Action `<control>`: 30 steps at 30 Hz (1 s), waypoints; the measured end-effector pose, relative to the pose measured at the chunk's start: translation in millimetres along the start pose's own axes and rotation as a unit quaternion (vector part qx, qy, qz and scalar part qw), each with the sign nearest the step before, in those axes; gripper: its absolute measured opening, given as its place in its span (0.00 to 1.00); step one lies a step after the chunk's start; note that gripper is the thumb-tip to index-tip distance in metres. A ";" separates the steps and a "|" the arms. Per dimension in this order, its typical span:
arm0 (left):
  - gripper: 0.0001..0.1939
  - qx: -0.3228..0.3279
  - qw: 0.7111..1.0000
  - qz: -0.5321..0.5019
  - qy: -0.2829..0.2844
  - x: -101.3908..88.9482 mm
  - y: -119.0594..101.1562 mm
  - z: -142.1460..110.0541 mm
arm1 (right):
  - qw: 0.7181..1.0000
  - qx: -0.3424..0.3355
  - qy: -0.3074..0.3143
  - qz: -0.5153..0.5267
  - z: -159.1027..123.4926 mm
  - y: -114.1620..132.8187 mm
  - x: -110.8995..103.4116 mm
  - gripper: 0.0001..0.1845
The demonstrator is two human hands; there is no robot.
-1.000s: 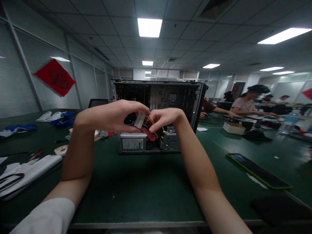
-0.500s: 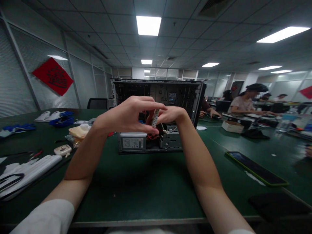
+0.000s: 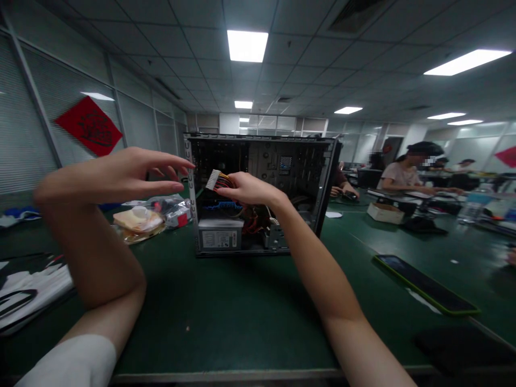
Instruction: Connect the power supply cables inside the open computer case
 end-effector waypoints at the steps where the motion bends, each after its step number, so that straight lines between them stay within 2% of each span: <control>1: 0.33 -0.019 1.000 -0.009 0.022 -2.7 5.8 -5.6 | 0.996 0.016 -0.049 -0.071 6.7 1.5 7.9 0.18; 4: 0.33 -0.039 0.997 -0.028 0.064 -6.3 10.8 -14.7 | 0.964 0.054 -0.105 -0.236 26.8 -1.1 30.0 0.16; 6: 0.33 -0.030 0.997 -0.035 0.070 -6.3 7.9 -15.1 | 0.952 0.079 -0.120 -0.272 38.0 -5.9 40.3 0.17; 11: 0.30 0.001 0.997 -0.049 0.066 -3.3 2.9 -9.8 | 0.934 0.119 -0.154 -0.298 57.2 -13.5 51.2 0.20; 15: 0.29 0.025 0.997 -0.048 0.063 -1.9 5.1 -7.8 | 0.928 0.127 -0.163 -0.310 66.2 -16.5 55.3 0.19; 23: 0.28 0.009 0.997 -0.048 0.066 -2.1 7.5 -8.7 | 0.924 0.130 -0.171 -0.316 70.2 -24.9 59.8 0.20; 30: 0.30 -0.008 0.995 -0.049 0.085 0.7 7.9 -0.8 | 0.929 0.126 -0.168 -0.304 77.2 -17.4 64.7 0.20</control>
Point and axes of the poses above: each hand's wrist, its own z-axis towards the middle knuckle, its own x-axis out of the palm, y = z × x, the point moved 1 cm from there along z, towards the middle knuckle, and after that the axes turned 7 degrees about z, right-handed, at the moved point
